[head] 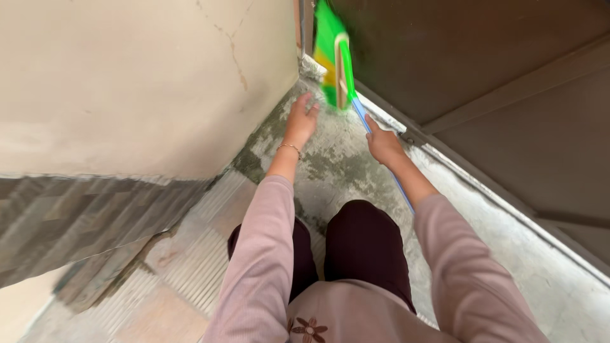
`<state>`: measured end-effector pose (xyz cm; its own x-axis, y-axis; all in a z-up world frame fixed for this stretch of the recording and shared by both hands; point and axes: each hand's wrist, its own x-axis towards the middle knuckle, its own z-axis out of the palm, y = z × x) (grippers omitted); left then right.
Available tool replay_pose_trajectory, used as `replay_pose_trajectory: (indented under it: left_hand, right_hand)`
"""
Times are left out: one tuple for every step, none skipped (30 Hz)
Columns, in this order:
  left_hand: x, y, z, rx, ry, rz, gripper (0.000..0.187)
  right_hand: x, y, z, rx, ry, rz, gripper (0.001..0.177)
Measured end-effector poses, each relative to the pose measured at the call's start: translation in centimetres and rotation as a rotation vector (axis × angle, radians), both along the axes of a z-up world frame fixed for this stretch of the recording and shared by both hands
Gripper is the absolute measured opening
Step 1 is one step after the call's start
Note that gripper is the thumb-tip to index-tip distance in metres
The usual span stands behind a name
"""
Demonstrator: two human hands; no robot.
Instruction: The person cleans the tracks and edges of a sliding gate using a broom by hand.
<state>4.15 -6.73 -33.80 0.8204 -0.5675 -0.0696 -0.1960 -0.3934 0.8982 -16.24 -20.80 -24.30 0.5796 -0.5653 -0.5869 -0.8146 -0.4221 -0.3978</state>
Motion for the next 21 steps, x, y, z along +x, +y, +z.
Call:
replay_pose_trajectory:
  left_hand:
    - [0.6, -0.3, -0.4, -0.005, 0.003, 0.002, 0.049]
    - [1.3, -0.7, -0.6, -0.019, -0.065, 0.005, 0.048]
    - [1.0, -0.4, -0.9, -0.021, -0.125, 0.002, 0.048]
    - [0.6, -0.1, -1.1, -0.015, -0.114, -0.001, 0.048]
    - [0.8, -0.5, -0.9, -0.04, -0.114, 0.003, 0.048]
    - [0.7, -0.7, -0.6, -0.066, -0.113, 0.008, 0.047]
    - [0.8, -1.1, -0.4, -0.076, -0.117, 0.006, 0.047]
    - [0.7, -1.4, -0.3, -0.034, -0.039, 0.026, 0.048]
    - [0.1, -0.9, -0.8, 0.019, 0.047, 0.047, 0.049]
    - [-0.5, -0.3, -1.6, 0.021, 0.052, 0.046, 0.049]
    - [-0.5, -0.2, -2.3, -0.005, 0.007, 0.04, 0.049]
    - [-0.6, -0.1, -3.2, -0.03, -0.039, 0.034, 0.05]
    - [-0.7, 0.0, -4.2, -0.031, -0.04, 0.037, 0.05]
    - [-1.0, 0.2, -5.1, -0.063, -0.008, 0.066, 0.049]
    - [-1.5, 1.0, -6.3, -0.086, 0.026, 0.092, 0.048]
    - [-2.5, 2.0, -7.3, -0.079, 0.027, 0.093, 0.048]
    - [-2.5, 2.1, -7.7, -0.091, 0.008, 0.099, 0.05]
    - [-2.3, 2.2, -7.7, -0.103, -0.011, 0.105, 0.052]
    - [-2.6, 2.5, -7.7, -0.103, -0.017, 0.109, 0.052]
    - [-2.9, 2.7, -7.4, -0.083, 0.035, 0.147, 0.051]
    - [-4.0, 3.2, -7.2, -0.054, 0.102, 0.185, 0.051]
  right_hand:
    - [-0.1, -0.2, 1.0, -0.054, -0.078, 0.032, 0.058]
    - [0.2, -1.3, 2.5, -0.244, -0.291, 0.143, 0.062]
    - [0.0, -1.4, 3.8, -0.422, -0.496, 0.252, 0.066]
    - [-0.6, -1.4, 5.6, -0.322, -0.51, 0.172, 0.063]
    - [-1.0, -2.2, 7.9, -0.233, -0.529, 0.09, 0.061]
    - [-1.5, -2.0, 9.7, -0.236, -0.526, 0.086, 0.061]
    - [-1.6, -2.0, 11.3, -0.31, -0.615, 0.077, 0.061]
    - [-1.6, -2.0, 12.2, -0.383, -0.704, 0.068, 0.061]
    - [-1.4, -1.5, 12.2, -0.38, -0.699, 0.068, 0.061]
    - [-1.0, -1.1, 11.5, -0.447, -0.69, 0.094, 0.064]
    - [-0.5, -1.0, 10.7, -0.521, -0.687, 0.126, 0.067]
    - [-0.2, -0.8, 9.6, -0.526, -0.69, 0.132, 0.067]
    - [-0.2, -0.5, 8.0, -0.526, -0.645, 0.102, 0.068]
    - [-0.2, -0.4, 6.4, -0.526, -0.6, 0.073, 0.069]
    - [-0.6, -0.1, 4.5, -0.518, -0.598, 0.072, 0.069]
    - [-0.9, 0.3, 2.6, -0.512, -0.579, 0.075, 0.066]
    - [-0.3, 0.0, 1.0, -0.52, -0.579, 0.082, 0.064]
    - [0.2, -0.1, -0.6, -0.526, -0.595, 0.084, 0.064]
    - [0.0, 0.2, -2.2, -0.445, -0.426, 0.104, 0.064]
    - [0.0, 0.3, -3.7, -0.364, -0.257, 0.125, 0.065]
    - [-0.4, 0.2, -4.7, -0.356, -0.249, 0.13, 0.065]
